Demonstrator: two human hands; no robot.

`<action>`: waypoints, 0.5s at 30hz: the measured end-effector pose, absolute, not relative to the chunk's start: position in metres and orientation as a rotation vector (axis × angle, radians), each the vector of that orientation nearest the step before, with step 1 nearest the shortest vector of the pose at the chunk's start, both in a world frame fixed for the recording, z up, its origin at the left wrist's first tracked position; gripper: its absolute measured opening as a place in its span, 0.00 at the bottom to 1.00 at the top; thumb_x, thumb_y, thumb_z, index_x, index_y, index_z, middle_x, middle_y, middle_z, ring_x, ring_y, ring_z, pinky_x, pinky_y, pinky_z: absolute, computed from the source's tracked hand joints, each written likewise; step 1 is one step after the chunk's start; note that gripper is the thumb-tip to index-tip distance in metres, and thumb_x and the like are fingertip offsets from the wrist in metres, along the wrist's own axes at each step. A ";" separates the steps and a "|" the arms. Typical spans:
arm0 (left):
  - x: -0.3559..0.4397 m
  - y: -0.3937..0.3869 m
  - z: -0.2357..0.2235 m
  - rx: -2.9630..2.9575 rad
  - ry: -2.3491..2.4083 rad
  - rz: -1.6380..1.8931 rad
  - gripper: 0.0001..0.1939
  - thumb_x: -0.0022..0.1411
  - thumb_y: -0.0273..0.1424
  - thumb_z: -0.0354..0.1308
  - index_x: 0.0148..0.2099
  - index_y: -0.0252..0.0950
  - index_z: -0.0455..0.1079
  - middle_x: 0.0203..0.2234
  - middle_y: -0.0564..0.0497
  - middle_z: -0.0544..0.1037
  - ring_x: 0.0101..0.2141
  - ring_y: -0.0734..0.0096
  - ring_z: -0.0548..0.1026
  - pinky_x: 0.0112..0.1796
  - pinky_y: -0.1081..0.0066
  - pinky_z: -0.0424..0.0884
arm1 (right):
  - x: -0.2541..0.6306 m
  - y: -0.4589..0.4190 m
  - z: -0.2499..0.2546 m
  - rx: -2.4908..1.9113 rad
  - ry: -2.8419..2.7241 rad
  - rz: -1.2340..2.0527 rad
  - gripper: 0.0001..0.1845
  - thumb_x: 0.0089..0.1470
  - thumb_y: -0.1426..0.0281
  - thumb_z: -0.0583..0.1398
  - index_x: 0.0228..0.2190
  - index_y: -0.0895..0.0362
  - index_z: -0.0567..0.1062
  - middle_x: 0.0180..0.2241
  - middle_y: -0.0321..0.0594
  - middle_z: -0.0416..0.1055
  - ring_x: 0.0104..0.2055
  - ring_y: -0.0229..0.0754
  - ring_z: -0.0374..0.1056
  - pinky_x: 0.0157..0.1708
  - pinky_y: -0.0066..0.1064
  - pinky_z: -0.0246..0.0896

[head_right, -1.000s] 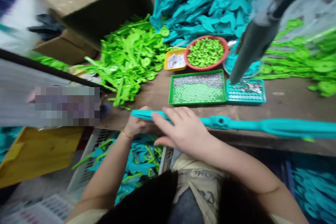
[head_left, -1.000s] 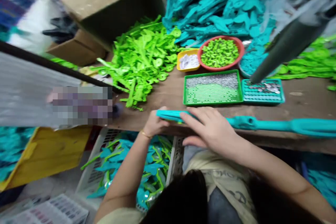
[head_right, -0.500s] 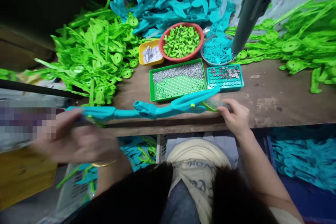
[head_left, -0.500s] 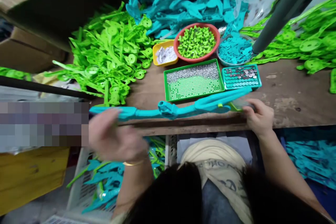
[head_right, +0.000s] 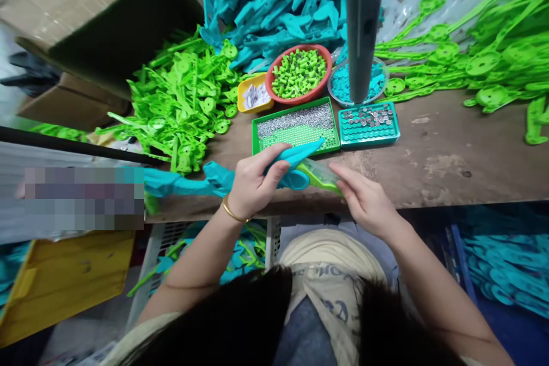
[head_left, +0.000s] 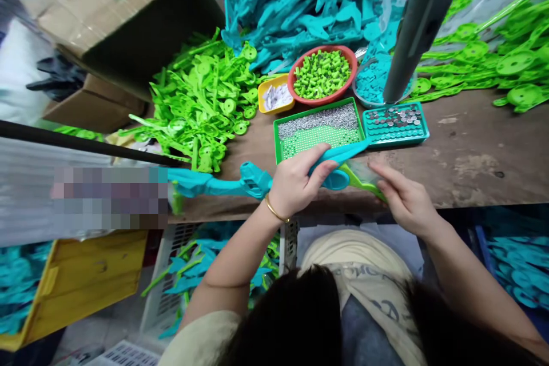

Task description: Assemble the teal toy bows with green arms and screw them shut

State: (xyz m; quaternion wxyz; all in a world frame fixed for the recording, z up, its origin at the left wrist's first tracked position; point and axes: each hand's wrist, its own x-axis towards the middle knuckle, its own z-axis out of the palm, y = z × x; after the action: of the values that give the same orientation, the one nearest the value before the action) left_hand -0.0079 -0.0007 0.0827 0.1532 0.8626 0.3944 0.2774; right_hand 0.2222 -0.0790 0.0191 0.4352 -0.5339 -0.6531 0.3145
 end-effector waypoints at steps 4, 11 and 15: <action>-0.011 0.013 0.089 2.549 1.150 0.400 0.25 0.72 0.46 0.43 0.52 0.35 0.73 0.41 0.47 0.82 0.38 0.66 0.81 0.37 0.71 0.75 | 0.216 -0.081 0.017 -1.263 -1.549 1.198 0.22 0.63 0.61 0.52 0.57 0.49 0.70 0.22 0.31 0.72 0.16 0.34 0.66 0.17 0.27 0.66; -0.012 0.001 0.095 2.987 1.210 0.104 0.31 0.62 0.51 0.57 0.59 0.35 0.67 0.47 0.38 0.78 0.46 0.52 0.77 0.42 0.60 0.73 | 0.208 -0.076 0.025 -1.206 -0.874 1.811 0.35 0.56 0.53 0.58 0.60 0.54 0.62 0.24 0.33 0.73 0.16 0.36 0.66 0.11 0.25 0.59; -0.005 -0.020 0.089 3.306 1.025 0.064 0.14 0.69 0.32 0.52 0.54 0.37 0.70 0.53 0.38 0.75 0.52 0.51 0.74 0.49 0.56 0.70 | 0.223 -0.067 0.035 -1.157 -0.711 2.071 0.34 0.53 0.56 0.62 0.58 0.55 0.65 0.23 0.33 0.72 0.14 0.34 0.63 0.09 0.23 0.55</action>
State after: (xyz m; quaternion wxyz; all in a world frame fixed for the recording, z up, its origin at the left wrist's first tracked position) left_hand -0.0051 -0.0198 0.0894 -0.1595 0.9428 0.2921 0.0182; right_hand 0.2228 -0.0670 0.0346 0.3264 -0.4416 -0.2713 0.7905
